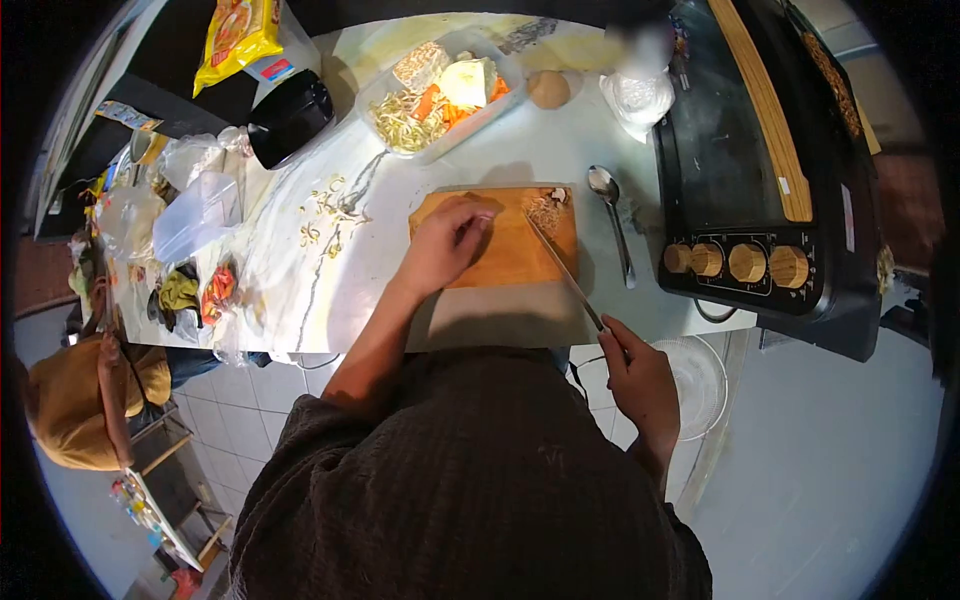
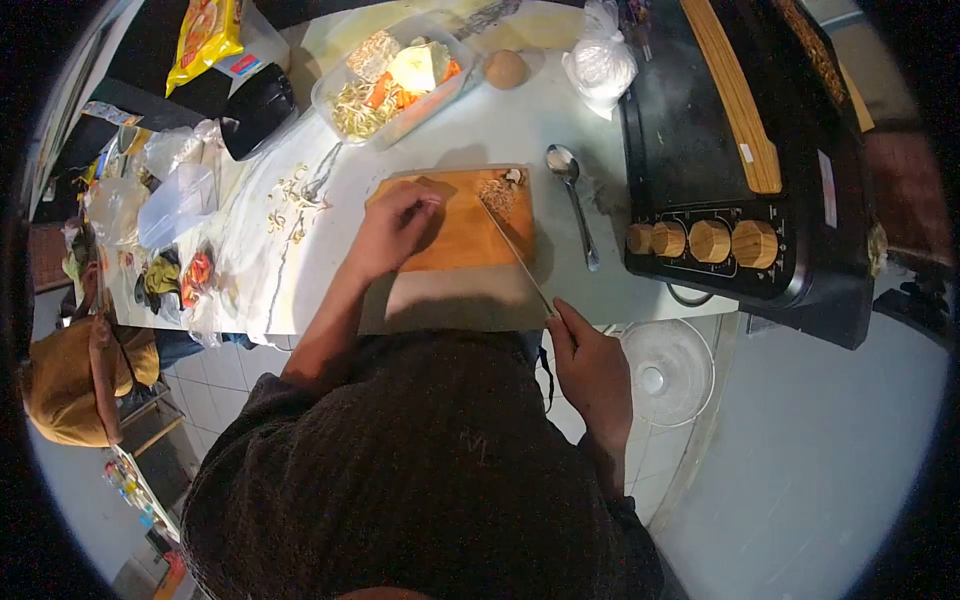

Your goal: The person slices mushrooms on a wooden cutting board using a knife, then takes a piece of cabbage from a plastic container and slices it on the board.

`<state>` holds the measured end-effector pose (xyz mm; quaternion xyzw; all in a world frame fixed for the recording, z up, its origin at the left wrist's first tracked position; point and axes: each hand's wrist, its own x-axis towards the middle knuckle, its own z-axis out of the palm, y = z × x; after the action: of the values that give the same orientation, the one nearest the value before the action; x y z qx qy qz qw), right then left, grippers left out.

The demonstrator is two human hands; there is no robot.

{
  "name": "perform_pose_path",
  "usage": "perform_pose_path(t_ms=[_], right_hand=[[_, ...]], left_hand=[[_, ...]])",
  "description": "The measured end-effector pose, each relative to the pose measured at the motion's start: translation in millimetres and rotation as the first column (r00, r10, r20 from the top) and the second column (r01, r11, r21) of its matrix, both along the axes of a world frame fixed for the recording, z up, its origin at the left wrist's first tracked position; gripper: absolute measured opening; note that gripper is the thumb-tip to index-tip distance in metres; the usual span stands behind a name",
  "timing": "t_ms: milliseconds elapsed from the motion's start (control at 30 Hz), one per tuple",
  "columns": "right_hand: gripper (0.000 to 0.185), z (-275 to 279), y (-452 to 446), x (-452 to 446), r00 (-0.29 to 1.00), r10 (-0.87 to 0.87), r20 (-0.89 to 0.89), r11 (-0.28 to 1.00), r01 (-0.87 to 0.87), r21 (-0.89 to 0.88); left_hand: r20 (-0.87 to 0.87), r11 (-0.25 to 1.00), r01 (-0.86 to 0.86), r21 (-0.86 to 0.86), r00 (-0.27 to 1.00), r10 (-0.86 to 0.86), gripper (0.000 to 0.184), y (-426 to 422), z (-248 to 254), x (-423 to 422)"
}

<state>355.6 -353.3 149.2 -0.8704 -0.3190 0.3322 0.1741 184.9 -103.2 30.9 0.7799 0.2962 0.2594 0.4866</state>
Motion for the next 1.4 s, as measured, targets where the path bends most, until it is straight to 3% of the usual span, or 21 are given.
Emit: perform_pose_path(t_ms=[133,267,333,433,467,533,633,833,967,1067,1400], right_hand=[[0.039,12,7,-2,0.999,-0.026,-0.03,0.998,0.024,-0.059],[0.039,12,7,-1,0.998,-0.036,-0.048,0.996,0.032,-0.085],[0.039,12,11,-1,0.999,-0.031,-0.042,0.997,0.028,-0.069],[0.04,12,10,-2,0.998,-0.035,-0.047,0.992,0.029,-0.125],[0.04,6,8,0,1.0,-0.016,-0.018,0.998,0.014,-0.068],[0.041,4,4,-1,1.0,0.0,0.007,1.0,0.001,-0.025],[0.04,8,7,-3,1.0,-0.026,-0.002,0.999,0.026,-0.043],[0.039,7,10,-9,1.0,-0.029,-0.006,0.999,0.029,0.02],[0.038,7,13,-13,1.0,-0.004,0.011,1.0,0.004,0.006],[0.038,3,15,-15,1.0,0.007,0.01,1.0,-0.007,0.016],[0.038,9,18,-16,1.0,-0.016,-0.014,0.999,0.016,-0.032]], left_hand=[[-0.059,0.985,0.037,0.166,0.998,-0.027,0.021,-4,-3,10],[-0.151,0.987,0.032,0.155,0.988,-0.009,0.022,-5,0,13],[-0.174,0.972,0.006,0.233,0.984,0.035,0.023,-5,-1,13],[-0.116,0.972,-0.074,0.224,0.988,0.102,0.021,-8,1,15],[-0.114,0.97,-0.073,0.23,0.988,0.102,0.021,-5,3,16],[-0.281,0.989,-0.081,0.125,0.953,0.113,0.019,-7,7,13],[-0.198,0.961,-0.112,0.254,0.966,0.165,0.016,-8,-1,14],[-0.161,0.916,-0.196,0.351,0.951,0.265,0.011,-11,-9,18],[-0.144,0.905,-0.219,0.365,0.947,0.288,0.013,-15,-10,17],[-0.262,0.923,-0.169,0.344,0.927,0.268,0.019,-12,-8,17],[-0.16,0.931,-0.162,0.328,0.961,0.224,0.015,-14,-8,14]])
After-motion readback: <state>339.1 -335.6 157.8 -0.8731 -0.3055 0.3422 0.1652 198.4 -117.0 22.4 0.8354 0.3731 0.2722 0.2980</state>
